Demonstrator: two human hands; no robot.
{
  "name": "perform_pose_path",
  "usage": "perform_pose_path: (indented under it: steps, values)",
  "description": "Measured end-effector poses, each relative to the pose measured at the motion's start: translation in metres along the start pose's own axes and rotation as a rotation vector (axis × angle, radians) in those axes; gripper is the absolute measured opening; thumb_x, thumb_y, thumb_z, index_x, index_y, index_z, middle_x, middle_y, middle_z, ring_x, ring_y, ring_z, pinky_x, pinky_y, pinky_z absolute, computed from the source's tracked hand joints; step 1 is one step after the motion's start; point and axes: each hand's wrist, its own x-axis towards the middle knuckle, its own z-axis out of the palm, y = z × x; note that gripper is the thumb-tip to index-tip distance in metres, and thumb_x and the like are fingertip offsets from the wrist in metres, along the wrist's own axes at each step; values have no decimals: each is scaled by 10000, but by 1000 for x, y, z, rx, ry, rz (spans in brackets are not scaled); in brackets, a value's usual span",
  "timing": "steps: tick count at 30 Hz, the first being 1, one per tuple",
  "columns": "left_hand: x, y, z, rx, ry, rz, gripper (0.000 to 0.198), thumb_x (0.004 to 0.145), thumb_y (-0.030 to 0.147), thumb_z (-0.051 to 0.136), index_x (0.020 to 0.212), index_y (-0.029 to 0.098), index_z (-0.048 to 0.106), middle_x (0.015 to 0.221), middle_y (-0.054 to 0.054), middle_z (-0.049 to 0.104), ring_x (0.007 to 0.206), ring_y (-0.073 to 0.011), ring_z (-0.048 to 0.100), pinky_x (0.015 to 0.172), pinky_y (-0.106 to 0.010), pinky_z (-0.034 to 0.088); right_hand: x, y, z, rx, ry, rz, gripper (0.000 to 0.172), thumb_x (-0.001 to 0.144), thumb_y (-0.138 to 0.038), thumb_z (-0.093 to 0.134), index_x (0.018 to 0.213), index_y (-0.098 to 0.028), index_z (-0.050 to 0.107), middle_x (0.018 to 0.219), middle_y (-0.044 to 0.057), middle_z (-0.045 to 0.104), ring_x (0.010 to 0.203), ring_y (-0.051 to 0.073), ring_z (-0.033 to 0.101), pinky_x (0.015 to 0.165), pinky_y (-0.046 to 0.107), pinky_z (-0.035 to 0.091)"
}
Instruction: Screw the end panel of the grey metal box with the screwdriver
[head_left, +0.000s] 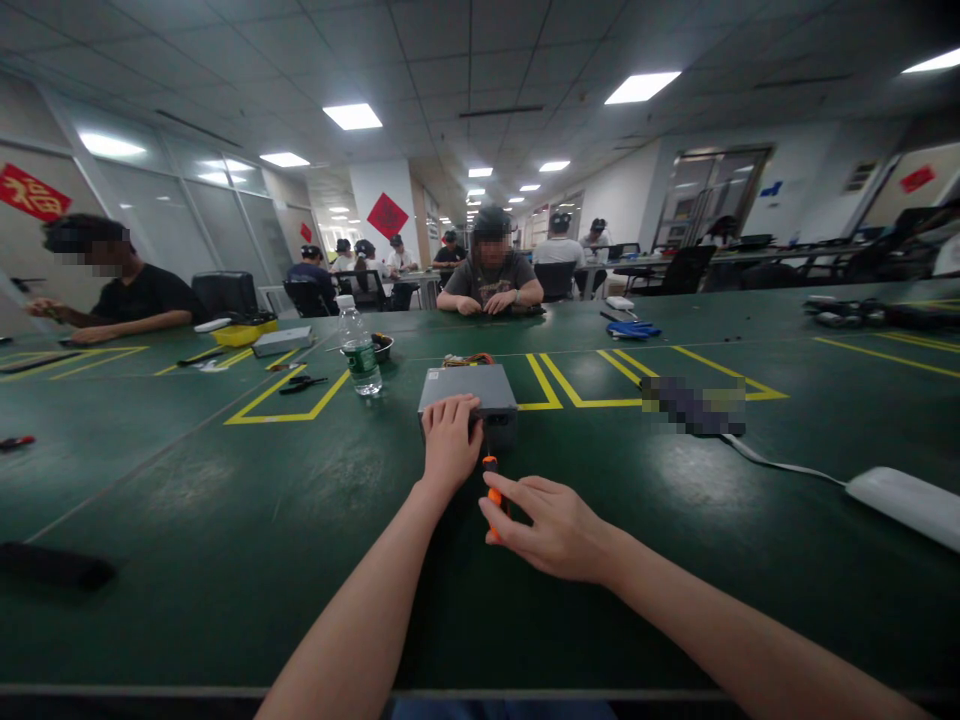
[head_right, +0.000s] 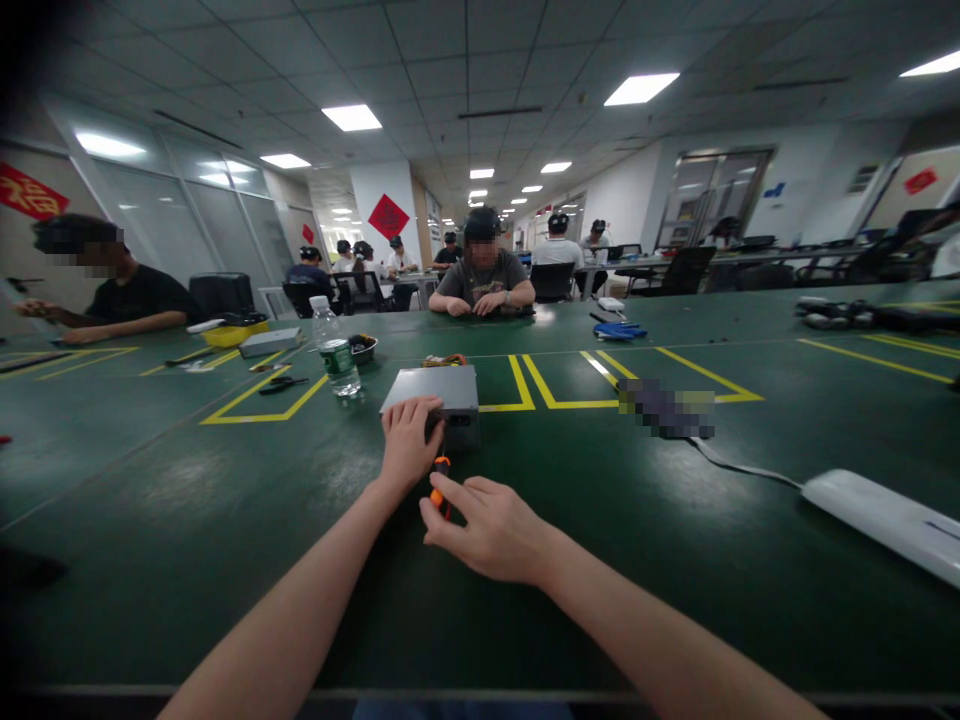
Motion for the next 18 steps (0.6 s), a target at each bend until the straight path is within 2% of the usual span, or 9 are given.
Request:
perform_pose_path:
  steps: [2,4,6,8,10,15,18]
  values:
    - [0,0,0,0,5,6,266,807,208,502,1071,235,524,1152,-44,569,1076,-234,453,950,-402,286,1,1,0,-6,54,7,169,853,-290,523,903,-135,566,1032,161,617,720,148,603,658,275,491]
    - [0,0,0,0,13,8,263,806,205,505,1066,235,525,1147,-43,572,1074,-228,454,946,-396,289,0,2,0,-10,73,17,165,851,-292,528,856,-131,560,1016,155,621,700,141,595,651,270,490]
    - [0,0,0,-1,12,6,259,806,205,507,1063,234,527,1147,-42,571,1072,-226,457,946,-394,290,-1,2,0,-9,39,9,167,857,-272,515,950,-139,554,1053,160,601,773,154,601,696,278,491]
    - [0,-1,1,-3,6,6,257,807,206,507,1062,232,527,1149,-43,569,1074,-224,458,947,-392,290,-3,2,1,-9,-26,-9,247,857,-225,498,1097,-172,513,1110,168,568,850,170,597,735,293,486]
    - [0,-1,1,-6,6,9,259,808,206,506,1065,230,525,1148,-44,569,1077,-223,457,948,-390,290,-4,2,2,-23,-57,-19,307,850,-189,492,1157,-186,482,1122,172,556,864,175,595,743,300,482]
    - [0,0,0,-7,19,12,256,812,205,506,1066,231,525,1135,-39,575,1072,-218,455,949,-388,284,-2,4,6,-62,63,8,134,849,-250,525,918,-137,544,985,139,610,690,135,581,632,265,475]
    - [0,0,0,-5,20,9,257,806,205,515,1060,234,527,1131,-35,577,1064,-220,459,939,-388,289,-3,3,6,-38,40,12,140,849,-260,524,927,-143,539,1014,144,601,766,153,592,679,269,482]
